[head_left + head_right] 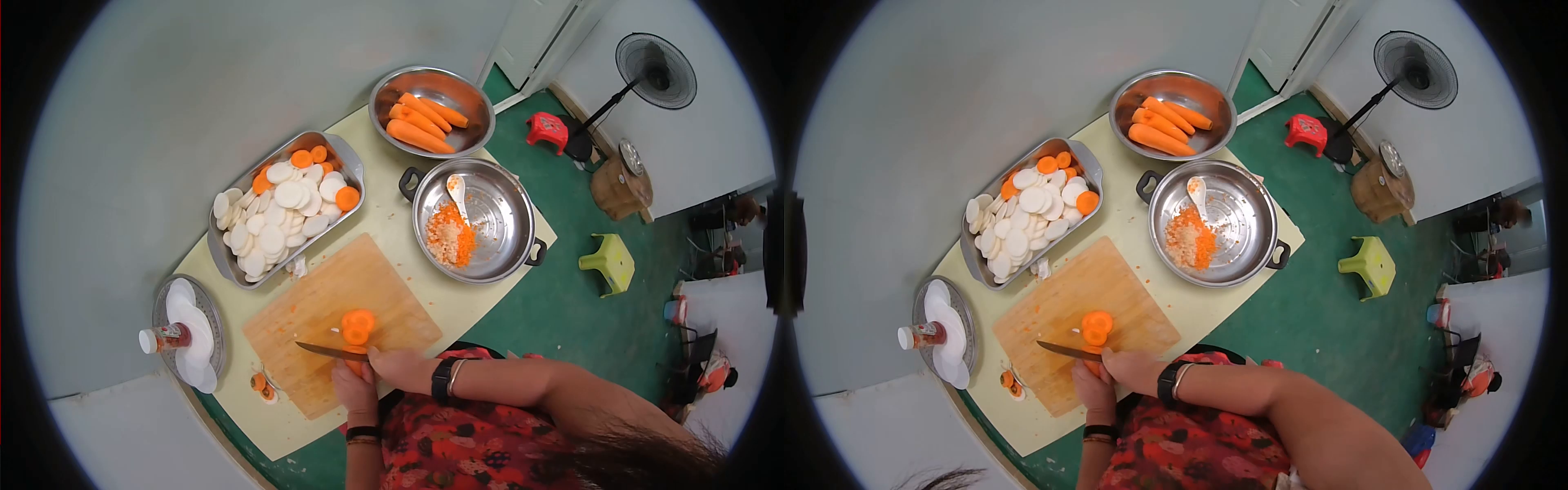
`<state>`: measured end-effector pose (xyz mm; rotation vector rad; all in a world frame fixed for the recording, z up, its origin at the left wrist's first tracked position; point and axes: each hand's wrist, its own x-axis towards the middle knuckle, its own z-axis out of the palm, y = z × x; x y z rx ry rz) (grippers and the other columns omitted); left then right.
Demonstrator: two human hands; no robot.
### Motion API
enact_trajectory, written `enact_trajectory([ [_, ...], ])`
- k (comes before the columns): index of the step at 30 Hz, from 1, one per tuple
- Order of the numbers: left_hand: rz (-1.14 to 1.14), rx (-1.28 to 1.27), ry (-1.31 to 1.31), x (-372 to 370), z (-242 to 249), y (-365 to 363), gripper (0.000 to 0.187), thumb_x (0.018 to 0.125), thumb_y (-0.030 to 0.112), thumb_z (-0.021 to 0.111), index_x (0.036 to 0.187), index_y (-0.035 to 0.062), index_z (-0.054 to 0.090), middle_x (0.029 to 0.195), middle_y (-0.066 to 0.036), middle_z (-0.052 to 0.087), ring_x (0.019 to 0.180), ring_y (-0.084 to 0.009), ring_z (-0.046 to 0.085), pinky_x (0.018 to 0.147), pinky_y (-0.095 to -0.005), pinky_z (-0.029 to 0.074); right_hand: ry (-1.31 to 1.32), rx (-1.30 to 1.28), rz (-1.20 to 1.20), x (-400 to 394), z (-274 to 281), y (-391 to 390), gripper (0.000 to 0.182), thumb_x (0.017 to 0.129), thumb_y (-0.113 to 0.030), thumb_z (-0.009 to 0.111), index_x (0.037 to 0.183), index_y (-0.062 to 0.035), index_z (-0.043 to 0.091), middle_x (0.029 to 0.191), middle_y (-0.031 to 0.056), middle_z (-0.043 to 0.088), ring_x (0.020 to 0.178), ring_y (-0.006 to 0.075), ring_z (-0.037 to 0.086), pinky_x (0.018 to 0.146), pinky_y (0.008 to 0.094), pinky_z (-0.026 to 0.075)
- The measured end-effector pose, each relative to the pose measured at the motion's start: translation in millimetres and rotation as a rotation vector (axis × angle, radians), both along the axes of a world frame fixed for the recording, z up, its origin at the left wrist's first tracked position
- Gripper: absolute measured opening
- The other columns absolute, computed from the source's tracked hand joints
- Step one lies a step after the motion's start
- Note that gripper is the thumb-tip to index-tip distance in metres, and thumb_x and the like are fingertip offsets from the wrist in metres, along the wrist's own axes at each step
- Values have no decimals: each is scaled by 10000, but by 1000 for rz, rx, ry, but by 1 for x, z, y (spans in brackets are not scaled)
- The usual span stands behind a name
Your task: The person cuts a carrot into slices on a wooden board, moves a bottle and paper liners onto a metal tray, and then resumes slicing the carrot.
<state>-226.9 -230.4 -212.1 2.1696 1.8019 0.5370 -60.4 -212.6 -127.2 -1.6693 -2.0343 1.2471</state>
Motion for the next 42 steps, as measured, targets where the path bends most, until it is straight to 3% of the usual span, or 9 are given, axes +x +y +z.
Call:
enact_trajectory([
  [3,-12,48,0,1,2,1,555,826,302,627,1227,-26,428,911,-198,508,815,-391,526,665,-457,446,87,-74,-19,3,4,3,170,912,-141,421,953,14,477,757,193,634,712,354,641,613,428,497],
  [6,-36,93,44,1,3,1,558,829,304,628,1231,-26,427,914,-199,512,817,-389,527,668,-455,446,-68,-5,42,5,-6,-6,240,942,-218,415,941,13,481,769,199,628,736,355,635,629,426,497],
  [10,-5,55,54,0,-2,-4,564,829,310,627,1230,-33,426,926,-200,514,825,-391,528,689,-456,447,10,248,-82,8,-3,-24,314,936,-311,463,909,1,489,672,152,616,640,341,633,550,431,494],
  [19,-2,20,32,1,0,-1,564,814,284,629,1227,-41,425,937,-210,512,835,-394,527,704,-461,448,-148,196,-26,6,-4,-18,101,858,-124,474,842,-29,501,665,137,623,611,307,641,504,391,500],
  [22,-1,21,12,0,1,2,563,805,272,632,1226,-42,426,931,-209,513,832,-392,529,701,-460,448,-162,79,-1,2,3,-14,113,873,-128,458,870,-23,500,701,150,635,659,334,646,558,412,506],
  [28,19,-10,36,-2,0,-1,576,792,290,642,1226,-28,437,919,-197,520,832,-386,536,691,-453,452,59,-94,-48,-6,5,5,141,902,-139,420,915,-15,487,765,165,647,735,362,646,650,432,506],
  [37,20,48,53,1,-1,0,567,828,335,633,1217,-29,438,921,-204,521,819,-394,536,681,-457,452,-123,-30,49,-5,-8,6,155,895,-138,434,916,5,489,747,193,643,710,365,649,613,433,506],
  [40,19,29,41,3,0,-3,544,851,287,620,1230,-43,411,961,-229,516,852,-414,526,714,-460,448,109,-96,-65,-5,-11,12,158,885,-133,444,897,16,494,739,211,639,703,370,650,604,441,509],
  [42,23,47,40,1,-2,-3,550,850,292,622,1232,-39,406,969,-229,517,865,-413,525,727,-460,448,43,-57,-3,-6,-20,14,167,888,-141,444,893,18,497,743,216,639,707,375,648,612,445,510],
])
